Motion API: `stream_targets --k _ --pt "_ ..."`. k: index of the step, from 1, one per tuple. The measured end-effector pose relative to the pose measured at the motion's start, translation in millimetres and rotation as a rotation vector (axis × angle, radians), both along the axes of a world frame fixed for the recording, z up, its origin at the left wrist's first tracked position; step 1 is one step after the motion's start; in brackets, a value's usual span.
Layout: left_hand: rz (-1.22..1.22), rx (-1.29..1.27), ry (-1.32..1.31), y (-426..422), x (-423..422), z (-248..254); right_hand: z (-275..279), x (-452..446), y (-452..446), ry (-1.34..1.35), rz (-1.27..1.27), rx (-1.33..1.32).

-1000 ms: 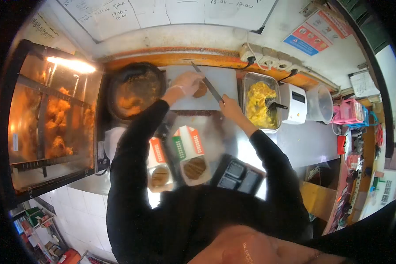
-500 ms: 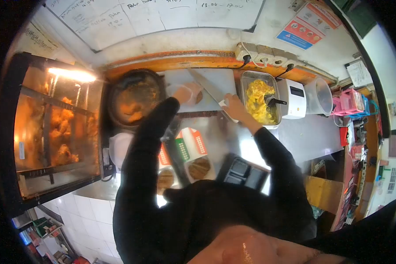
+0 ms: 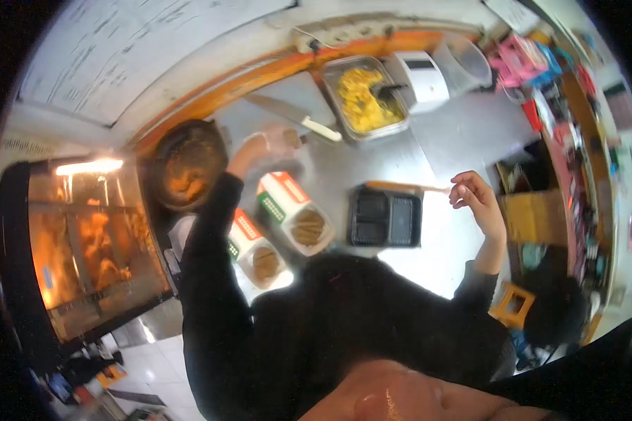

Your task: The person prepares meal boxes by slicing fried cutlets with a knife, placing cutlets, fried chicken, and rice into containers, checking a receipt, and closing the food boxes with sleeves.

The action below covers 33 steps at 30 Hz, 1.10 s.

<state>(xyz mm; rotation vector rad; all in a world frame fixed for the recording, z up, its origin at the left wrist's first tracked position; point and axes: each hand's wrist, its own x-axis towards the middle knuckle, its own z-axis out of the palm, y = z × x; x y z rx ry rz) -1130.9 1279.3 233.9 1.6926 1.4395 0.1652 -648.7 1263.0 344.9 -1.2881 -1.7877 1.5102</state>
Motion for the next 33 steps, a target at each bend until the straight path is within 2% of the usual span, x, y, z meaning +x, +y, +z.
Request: stream_targets --k 2,4,5,6,7,8,9,10,13,16,19,22,25,28,29,32,33 --pt "-0.181 0.035 0.022 -13.7 57.4 6.2 -37.5 30.1 -25.7 -0.161 -0.178 -0.069" --pt "-0.253 -0.047 -0.253 -31.1 108.5 -30.8 -102.1 53.1 -43.9 -0.463 -0.302 -0.12" --pt "-0.385 -0.083 -0.318 -32.6 138.9 -56.0 -141.9 61.4 -51.7 -0.536 -0.334 -0.167" --pt "-0.459 -0.147 -0.284 -32.5 171.6 -49.1 -205.8 76.8 -57.0 -0.621 -0.295 0.026" --pt "-0.535 -0.21 -0.249 -32.6 204.6 -41.4 -202.8 55.6 -68.2 -0.572 -0.345 -0.015" --pt "-0.552 -0.3 -0.117 -33.2 236.0 -11.5 -224.5 48.8 -73.9 -0.558 -0.367 0.035" --pt "-0.469 -0.169 -0.071 -36.3 261.6 -15.2 -261.4 51.2 -81.5 -0.543 -0.381 0.224" --pt "-0.387 -0.038 -0.026 -39.2 281.0 -24.8 -279.2 49.2 -82.1 -0.519 -0.371 0.2" --pt "-0.264 -0.098 0.031 -26.2 312.6 -63.1 -276.7 35.5 -88.0 -0.39 -0.435 0.085" --pt "-0.241 0.089 0.149 -22.4 326.2 -110.1 -268.9 32.5 -90.2 -0.35 -0.464 0.043" --pt "-0.062 0.47 0.166 -37.9 325.4 -96.6 -273.4 30.6 -89.9 -0.308 -0.481 0.074" --pt "-0.237 0.501 0.296 -42.5 319.5 -86.7 -286.7 34.9 -88.1 -0.312 -0.454 0.101" --pt "-0.747 0.702 0.31 -52.4 312.3 -76.2 -276.9 33.0 -85.7 -0.346 -0.44 0.105" --pt "-0.651 0.612 0.405 -54.1 319.4 -124.8 -276.2 30.3 -84.4 -0.323 -0.431 0.109" --pt "-0.642 0.752 0.418 -56.1 316.0 -126.2 -277.7 28.3 -83.1 -0.317 -0.427 0.134" --pt "-0.546 0.696 0.431 -55.6 319.2 -129.4 -281.3 22.5 -76.1 -0.301 -0.465 0.181" --pt "-0.512 0.667 0.326 -58.7 316.7 -119.8 -278.0 18.2 -76.3 -0.296 -0.485 0.191"
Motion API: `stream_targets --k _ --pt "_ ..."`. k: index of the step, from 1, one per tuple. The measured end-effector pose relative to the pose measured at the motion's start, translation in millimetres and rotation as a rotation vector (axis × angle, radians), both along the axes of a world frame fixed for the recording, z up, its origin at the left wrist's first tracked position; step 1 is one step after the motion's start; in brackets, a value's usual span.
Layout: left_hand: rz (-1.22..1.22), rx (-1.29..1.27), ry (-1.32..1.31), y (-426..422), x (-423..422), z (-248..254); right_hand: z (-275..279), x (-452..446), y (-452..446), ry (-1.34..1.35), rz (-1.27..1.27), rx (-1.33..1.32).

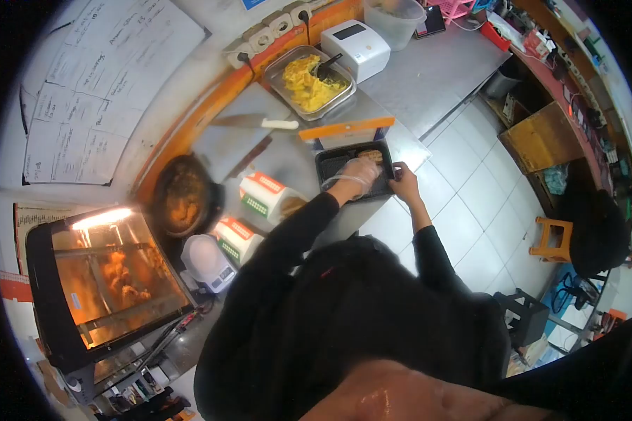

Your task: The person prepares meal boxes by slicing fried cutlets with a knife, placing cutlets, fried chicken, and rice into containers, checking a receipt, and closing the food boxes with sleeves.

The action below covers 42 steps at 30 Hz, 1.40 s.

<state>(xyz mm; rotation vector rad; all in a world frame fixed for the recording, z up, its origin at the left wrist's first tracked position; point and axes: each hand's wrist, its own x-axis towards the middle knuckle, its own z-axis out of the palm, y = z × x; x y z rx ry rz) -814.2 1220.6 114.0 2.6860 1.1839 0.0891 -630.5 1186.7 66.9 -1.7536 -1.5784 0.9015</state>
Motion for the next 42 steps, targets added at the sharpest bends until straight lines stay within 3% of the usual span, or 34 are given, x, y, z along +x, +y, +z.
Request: stream_targets --k 3,6,7,8,11,12,13,14,15,16,17,18,19,21,24,28,31,35,42 --pt "0.053 -0.072 -0.342 -17.2 -26.4 30.7 17.2 -11.2 -4.5 0.108 -0.118 0.045" --pt "0.126 0.073 -0.765 -54.5 -73.9 45.6 43.4 -31.1 -16.9 -0.042 -0.243 0.385" --pt "0.227 0.052 -0.795 -71.4 -93.4 45.8 60.7 -38.5 -25.8 -0.105 -0.261 0.494" --pt "0.334 0.035 -0.827 -93.6 -113.0 50.5 77.8 -46.8 -38.9 -0.135 -0.211 0.416" --pt "0.583 -0.022 -0.994 -157.8 -159.2 74.4 77.5 -69.1 -83.7 0.174 0.433 0.019" --pt "0.667 -0.019 -1.064 -180.5 -181.5 81.9 94.8 -84.6 -105.2 0.088 0.661 -0.189" --pt "0.695 0.058 -1.043 -200.9 -202.3 79.6 102.0 -101.4 -126.6 -0.07 0.909 -0.281" --pt "0.736 0.144 -1.019 -220.2 -219.5 76.8 99.1 -120.7 -150.1 -0.097 0.925 -0.538" --pt "0.825 0.157 -1.025 -241.1 -231.4 84.0 27.5 -118.7 -162.0 0.122 0.957 -0.554" --pt "0.87 0.236 -1.152 -257.8 -244.8 59.5 32.2 -134.0 -165.9 0.135 1.011 -0.585" --pt "0.904 0.248 -1.124 -280.0 -258.9 71.2 38.6 -149.5 -169.3 0.149 1.065 -0.617" --pt "0.931 0.241 -1.098 -303.5 -269.3 87.7 2.1 -152.6 -165.7 0.061 1.078 -0.888" --pt "0.989 0.246 -1.146 -326.7 -277.0 96.3 -6.2 -166.0 -171.1 0.004 1.099 -0.918" --pt "1.054 0.232 -1.257 -361.6 -294.3 106.1 -3.1 -201.3 -183.8 -0.091 1.136 -0.868" --pt "1.034 0.587 -0.988 -412.2 -337.6 104.4 -16.5 -249.5 -209.4 -0.205 1.157 -0.759" --pt "1.078 0.593 -1.252 -474.0 -380.3 99.3 -31.0 -299.6 -244.2 -0.27 1.169 -0.647" --pt "1.143 0.645 -1.169 -506.0 -404.0 98.1 -36.3 -320.0 -263.4 -0.299 1.163 -0.603" --pt "1.128 0.624 -1.356 -523.0 -415.2 105.7 -39.6 -331.0 -281.8 -0.329 1.136 -0.573" --pt "1.148 0.649 -1.287 -533.4 -419.2 108.8 -50.5 -331.6 -302.4 -0.379 1.112 -0.551"
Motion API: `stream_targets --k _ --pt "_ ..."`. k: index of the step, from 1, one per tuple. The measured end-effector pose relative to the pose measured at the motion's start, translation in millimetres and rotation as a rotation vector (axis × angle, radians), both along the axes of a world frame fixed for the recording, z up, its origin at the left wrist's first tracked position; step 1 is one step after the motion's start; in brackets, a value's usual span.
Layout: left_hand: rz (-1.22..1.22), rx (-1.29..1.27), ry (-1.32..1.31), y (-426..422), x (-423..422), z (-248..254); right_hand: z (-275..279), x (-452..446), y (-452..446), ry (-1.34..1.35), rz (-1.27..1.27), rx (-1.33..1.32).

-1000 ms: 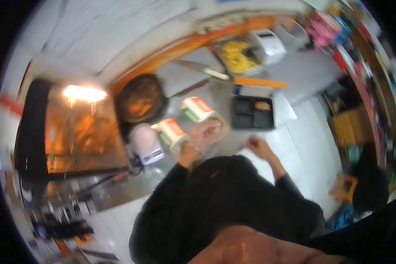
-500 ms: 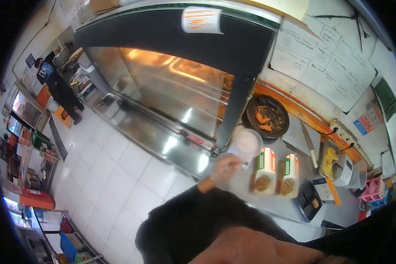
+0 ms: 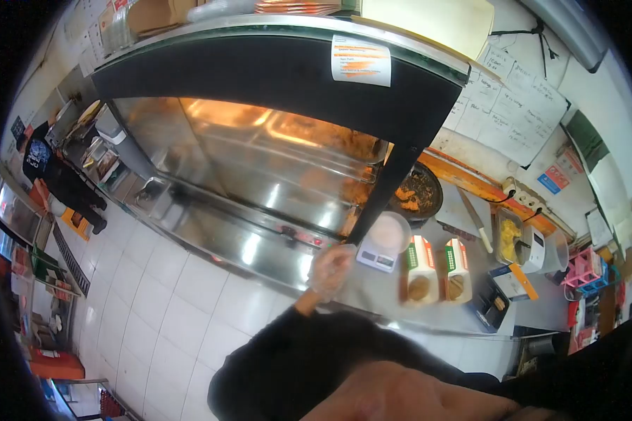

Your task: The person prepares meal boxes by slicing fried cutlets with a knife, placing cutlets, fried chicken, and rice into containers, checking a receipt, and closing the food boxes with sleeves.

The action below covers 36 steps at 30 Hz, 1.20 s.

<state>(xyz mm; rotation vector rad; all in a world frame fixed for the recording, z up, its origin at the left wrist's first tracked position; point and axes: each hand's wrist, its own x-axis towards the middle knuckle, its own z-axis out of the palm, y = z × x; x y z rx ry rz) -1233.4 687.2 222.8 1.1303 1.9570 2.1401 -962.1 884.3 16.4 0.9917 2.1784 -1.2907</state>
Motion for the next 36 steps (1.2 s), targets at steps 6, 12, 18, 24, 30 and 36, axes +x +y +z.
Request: stream_targets --k 6,12,18,24,30,36 --pt "0.054 -0.005 -0.075 -16.5 1.1 -1.5 -11.8 -3.5 -5.9 -0.015 0.016 0.02" --pt "0.171 0.084 -0.148 -29.9 -2.0 -2.1 -24.7 -8.2 -6.7 -0.016 0.05 0.024" --pt "0.345 0.018 -0.043 -43.4 3.9 -0.3 -41.4 -16.9 4.7 -0.013 0.134 0.028" --pt "0.469 -0.067 -0.042 -36.4 23.9 -10.8 -71.5 -25.6 22.7 -0.016 0.276 0.038" --pt "0.594 -0.135 -0.107 -16.3 52.5 2.4 -124.5 -27.0 51.7 -0.066 0.528 0.077" --pt "0.65 -0.172 -0.032 -22.3 88.0 -8.9 -169.1 -15.6 56.8 -0.147 0.78 0.152"
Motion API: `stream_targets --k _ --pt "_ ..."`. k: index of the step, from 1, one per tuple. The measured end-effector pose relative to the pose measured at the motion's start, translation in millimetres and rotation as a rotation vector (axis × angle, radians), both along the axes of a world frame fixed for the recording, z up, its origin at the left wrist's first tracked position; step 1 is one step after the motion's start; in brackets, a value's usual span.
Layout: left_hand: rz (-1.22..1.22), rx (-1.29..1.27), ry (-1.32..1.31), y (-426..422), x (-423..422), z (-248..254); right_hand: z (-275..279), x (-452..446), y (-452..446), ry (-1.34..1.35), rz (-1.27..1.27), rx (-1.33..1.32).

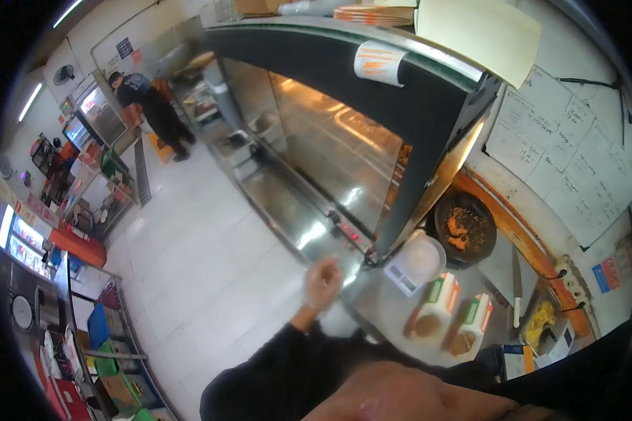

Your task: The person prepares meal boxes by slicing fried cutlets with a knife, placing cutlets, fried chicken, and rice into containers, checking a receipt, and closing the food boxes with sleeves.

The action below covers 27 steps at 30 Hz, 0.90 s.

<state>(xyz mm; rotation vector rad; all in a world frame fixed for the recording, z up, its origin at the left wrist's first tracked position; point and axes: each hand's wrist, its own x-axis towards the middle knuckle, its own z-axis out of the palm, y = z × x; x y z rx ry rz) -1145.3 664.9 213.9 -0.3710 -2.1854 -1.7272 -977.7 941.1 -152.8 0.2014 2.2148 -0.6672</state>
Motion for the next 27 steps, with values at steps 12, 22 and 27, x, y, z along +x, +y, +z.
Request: stream_targets --k 12,22,27 --pt "0.612 -0.064 0.077 -198.6 149.9 20.2 -30.8 -97.6 -166.9 0.478 0.768 -0.205" --pt "1.838 0.061 -0.239 -399.7 476.6 -28.0 114.8 -41.7 -615.1 0.223 1.062 -0.608" --pt "2.041 0.196 -0.195 -435.8 547.5 -44.5 -12.7 -52.7 -657.6 0.892 1.718 -0.751"
